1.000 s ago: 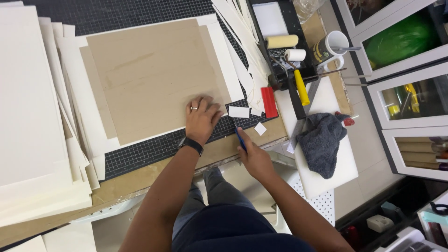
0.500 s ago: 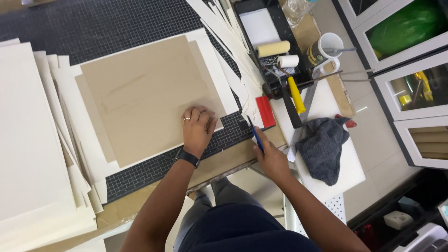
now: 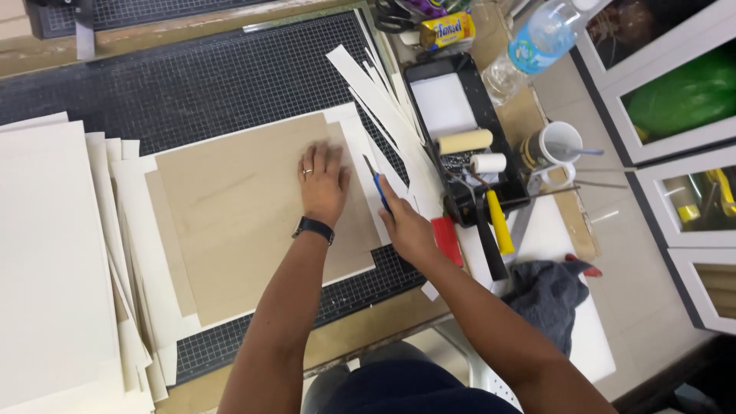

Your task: Trimming the edges of paper or cardboard sheets using a utility knife on a cutting mat

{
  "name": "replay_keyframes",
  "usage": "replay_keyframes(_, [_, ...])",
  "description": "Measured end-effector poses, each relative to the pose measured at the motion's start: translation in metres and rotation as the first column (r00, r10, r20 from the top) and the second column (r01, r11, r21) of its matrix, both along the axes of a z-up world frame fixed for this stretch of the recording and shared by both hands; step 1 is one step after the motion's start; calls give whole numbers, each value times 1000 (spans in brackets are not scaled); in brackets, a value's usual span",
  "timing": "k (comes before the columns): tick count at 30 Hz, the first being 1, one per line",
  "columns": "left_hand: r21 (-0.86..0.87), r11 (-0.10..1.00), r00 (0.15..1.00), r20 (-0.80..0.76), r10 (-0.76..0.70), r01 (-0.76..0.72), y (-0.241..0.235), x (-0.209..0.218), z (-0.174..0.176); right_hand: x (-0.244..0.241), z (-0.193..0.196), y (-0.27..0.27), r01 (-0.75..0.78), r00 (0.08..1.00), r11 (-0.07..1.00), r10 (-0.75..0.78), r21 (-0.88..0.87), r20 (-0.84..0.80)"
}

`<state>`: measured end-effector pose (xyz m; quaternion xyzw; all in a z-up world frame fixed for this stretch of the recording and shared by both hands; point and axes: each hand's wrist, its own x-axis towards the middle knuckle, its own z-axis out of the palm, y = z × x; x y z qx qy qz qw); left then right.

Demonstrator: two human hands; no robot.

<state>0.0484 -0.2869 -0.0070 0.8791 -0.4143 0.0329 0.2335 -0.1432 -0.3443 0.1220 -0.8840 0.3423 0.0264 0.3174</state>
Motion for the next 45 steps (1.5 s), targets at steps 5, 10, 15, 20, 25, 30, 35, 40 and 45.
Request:
replay_keyframes(5, [28, 1000, 1000, -16, 9, -8, -4, 6, 6, 25, -19, -47, 65, 998, 998, -65, -10, 10])
replay_keyframes(10, [-91, 995, 998, 51, 33, -28, -7, 10, -10, 11, -24, -59, 24, 999, 997, -26, -69, -30])
replay_keyframes(15, [-156, 987, 996, 72, 47, -35, -12, 17, -13, 15, -13, -59, 67, 997, 985, -74, -161, -35])
replay_keyframes(20, [-58, 997, 997, 54, 52, -49, -13, 15, -11, 52, -15, -47, 8, 1000, 996, -9, -86, -7])
replay_keyframes(25, [-11, 998, 997, 47, 58, -57, -15, 16, -13, 89, -24, -46, -35, 999, 997, 33, -65, -30])
replay_keyframes(30, [0, 998, 997, 40, 60, -60, -15, 14, -13, 99, -20, -47, -72, 992, 995, 65, -65, -105])
replay_keyframes(35, [3, 998, 997, 48, 64, -64, -16, 15, -13, 105, -20, -49, -102, 988, 993, 94, -65, -121])
replay_keyframes(40, [1, 998, 996, 54, 68, -68, -16, 14, -15, 105, -20, -49, -122, 986, 990, 114, -64, -122])
replay_keyframes(45, [42, 997, 997, 30, 70, -71, -17, 13, -16, 109, -17, -49, -173, 979, 984, 166, -50, -120])
